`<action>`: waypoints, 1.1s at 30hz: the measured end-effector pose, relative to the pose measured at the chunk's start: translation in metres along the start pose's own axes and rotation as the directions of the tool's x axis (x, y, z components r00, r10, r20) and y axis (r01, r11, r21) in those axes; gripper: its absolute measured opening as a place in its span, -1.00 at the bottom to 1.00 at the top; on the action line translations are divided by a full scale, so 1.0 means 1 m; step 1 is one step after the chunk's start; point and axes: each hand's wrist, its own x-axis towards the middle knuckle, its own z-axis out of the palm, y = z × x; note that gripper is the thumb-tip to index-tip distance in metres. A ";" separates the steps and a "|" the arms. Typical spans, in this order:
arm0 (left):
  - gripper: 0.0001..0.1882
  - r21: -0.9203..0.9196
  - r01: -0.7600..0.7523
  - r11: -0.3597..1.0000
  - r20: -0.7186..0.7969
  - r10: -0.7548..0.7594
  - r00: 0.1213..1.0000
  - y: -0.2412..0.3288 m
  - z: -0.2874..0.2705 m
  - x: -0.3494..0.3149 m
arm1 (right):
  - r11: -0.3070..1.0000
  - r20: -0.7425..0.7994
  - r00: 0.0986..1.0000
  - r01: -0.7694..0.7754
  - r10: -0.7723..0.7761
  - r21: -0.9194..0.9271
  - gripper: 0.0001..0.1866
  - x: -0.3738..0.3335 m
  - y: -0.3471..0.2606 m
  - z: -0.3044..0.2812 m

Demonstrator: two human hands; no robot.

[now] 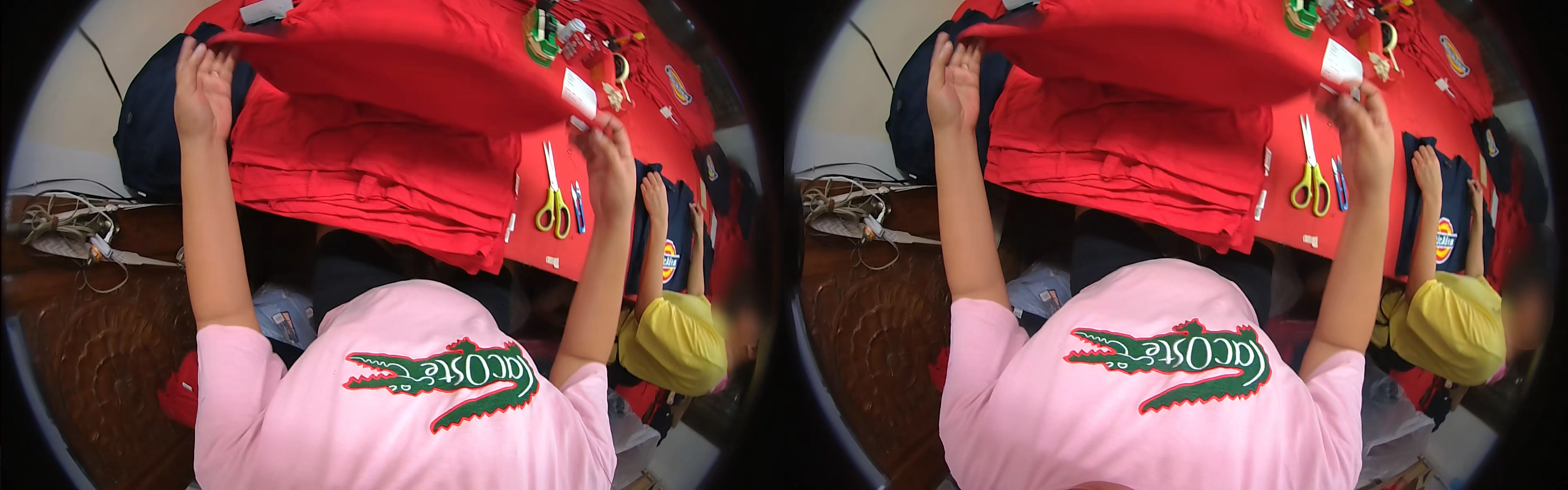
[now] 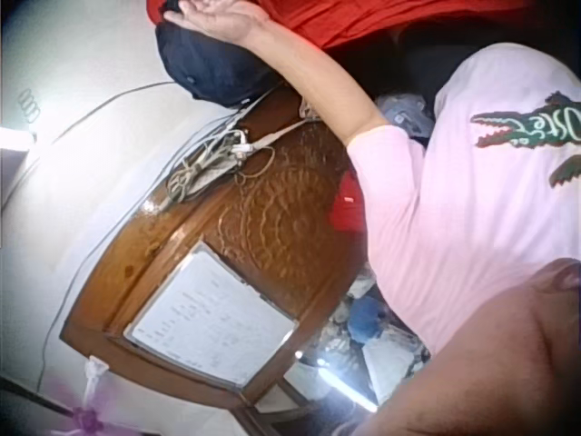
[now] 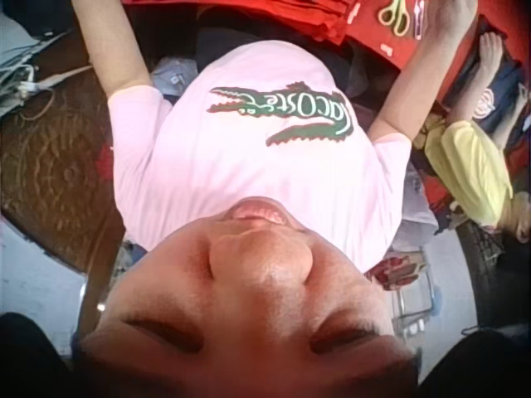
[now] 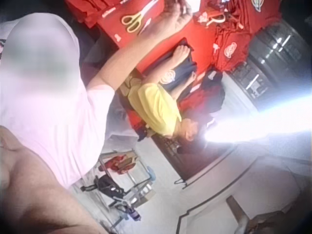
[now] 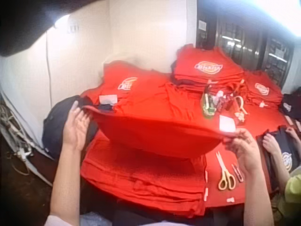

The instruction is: The person trims loose threads from red shirts using a small nipper and scissors, then folds and stacks the garments on a table.

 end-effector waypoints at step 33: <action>-0.88 0.985 0.055 0.161 -0.079 0.146 0.986 -0.046 -0.134 -0.157 | 0.550 0.106 0.957 -0.063 0.269 -0.833 -0.93 -0.146 0.039 -0.005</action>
